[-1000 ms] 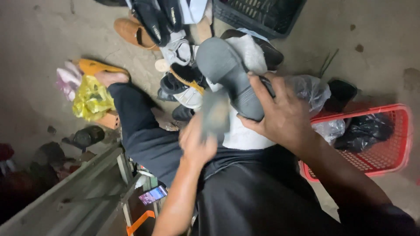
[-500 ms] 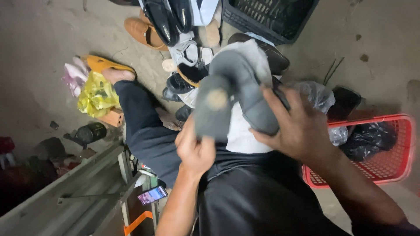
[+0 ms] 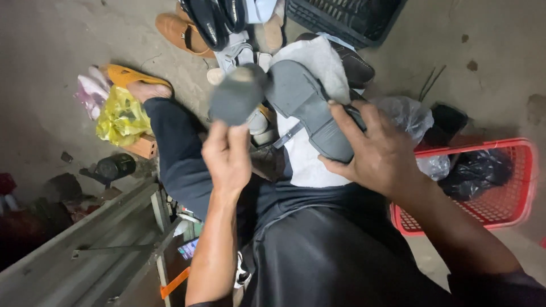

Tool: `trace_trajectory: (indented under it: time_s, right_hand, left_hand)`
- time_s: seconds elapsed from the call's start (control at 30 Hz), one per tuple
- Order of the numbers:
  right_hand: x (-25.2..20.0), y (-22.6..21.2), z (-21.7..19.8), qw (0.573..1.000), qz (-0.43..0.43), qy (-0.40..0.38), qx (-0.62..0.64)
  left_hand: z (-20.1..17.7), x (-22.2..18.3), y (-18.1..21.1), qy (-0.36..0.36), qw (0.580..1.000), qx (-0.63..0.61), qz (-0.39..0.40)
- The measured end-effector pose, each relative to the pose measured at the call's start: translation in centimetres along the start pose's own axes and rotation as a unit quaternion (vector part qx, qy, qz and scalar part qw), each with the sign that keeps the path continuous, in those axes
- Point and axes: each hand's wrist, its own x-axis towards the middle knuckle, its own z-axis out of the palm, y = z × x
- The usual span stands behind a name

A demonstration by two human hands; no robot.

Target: Cleaning and repairing various shoes and sandals using a brush and other hand tools in a workshop.

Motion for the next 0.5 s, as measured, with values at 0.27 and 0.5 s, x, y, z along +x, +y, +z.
trace_trajectory:
  time_s: [0.27, 0.5]
  right_hand:
    - [0.5, -0.4, 0.2, 1.000, 0.000, -0.004, -0.005]
    - [1.3, -0.8, 0.5, 0.999, 0.011, -0.015, 0.037]
  left_hand:
    - [0.0, 1.4, 4.8, -0.072, 0.993, 0.070, 0.068]
    - [2.3, 0.5, 1.6, -0.166, 0.971, 0.169, 0.030]
